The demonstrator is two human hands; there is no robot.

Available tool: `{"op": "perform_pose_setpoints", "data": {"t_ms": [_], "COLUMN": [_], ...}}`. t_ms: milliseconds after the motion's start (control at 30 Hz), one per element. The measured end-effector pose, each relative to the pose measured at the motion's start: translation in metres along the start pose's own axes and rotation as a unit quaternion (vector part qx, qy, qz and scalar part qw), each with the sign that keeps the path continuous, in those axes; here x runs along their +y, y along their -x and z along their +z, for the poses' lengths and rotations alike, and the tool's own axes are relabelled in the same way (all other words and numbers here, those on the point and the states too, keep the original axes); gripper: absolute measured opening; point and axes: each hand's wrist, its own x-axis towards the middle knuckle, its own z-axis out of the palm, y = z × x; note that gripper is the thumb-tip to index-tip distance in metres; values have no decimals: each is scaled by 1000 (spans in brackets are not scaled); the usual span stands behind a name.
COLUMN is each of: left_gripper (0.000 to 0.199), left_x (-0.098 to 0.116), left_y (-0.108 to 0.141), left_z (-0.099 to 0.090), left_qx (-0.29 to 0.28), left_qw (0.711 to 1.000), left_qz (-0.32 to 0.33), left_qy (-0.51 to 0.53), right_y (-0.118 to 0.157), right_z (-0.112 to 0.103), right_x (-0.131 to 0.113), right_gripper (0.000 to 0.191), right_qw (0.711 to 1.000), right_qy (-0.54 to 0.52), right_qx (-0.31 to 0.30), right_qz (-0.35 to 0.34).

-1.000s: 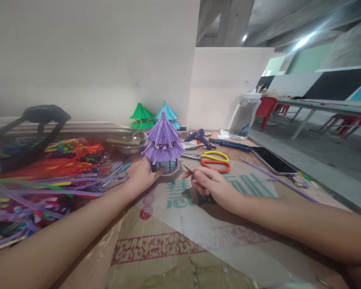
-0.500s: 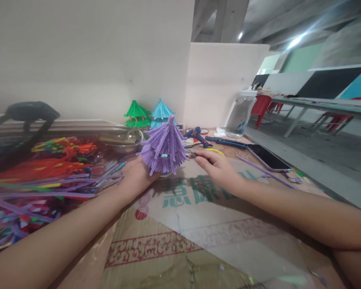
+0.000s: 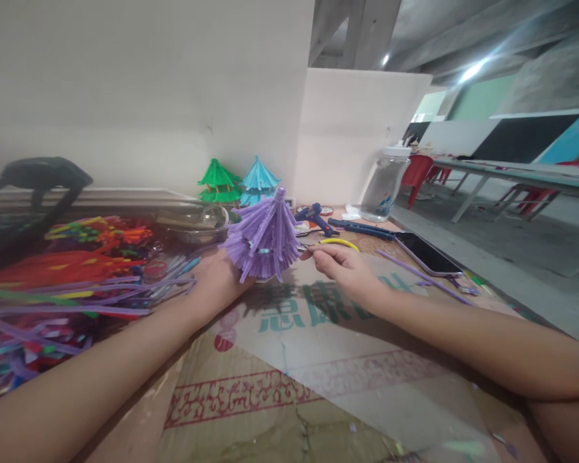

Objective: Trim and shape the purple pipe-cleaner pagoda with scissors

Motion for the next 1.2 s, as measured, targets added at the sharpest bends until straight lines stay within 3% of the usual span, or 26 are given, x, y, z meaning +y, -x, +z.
{"op": "perform_pose_setpoints", "data": {"t_ms": [200, 467, 700, 1200], "left_gripper": [40, 48, 46, 49], "left_x": [-3, -4, -7, -1], "left_y": [2, 3, 5, 4], "left_z": [3, 2, 0, 0], "left_qx": [1, -8, -8, -3], "left_qw": [999, 999, 999, 998], "left_qz": [-2, -31, -32, -2], "left_qy": [-32, -37, -21, -56], "right_y": [0, -3, -6, -6], "right_z": [1, 1, -2, -3], "right_x": [4, 11, 5, -3], "right_gripper": [57, 54, 62, 68], "right_qw": [1000, 1000, 999, 995], "right_qy": [-2, 10, -21, -72], "right_qx": [-7, 8, -27, -28], "right_qz": [14, 1, 33, 70]}}
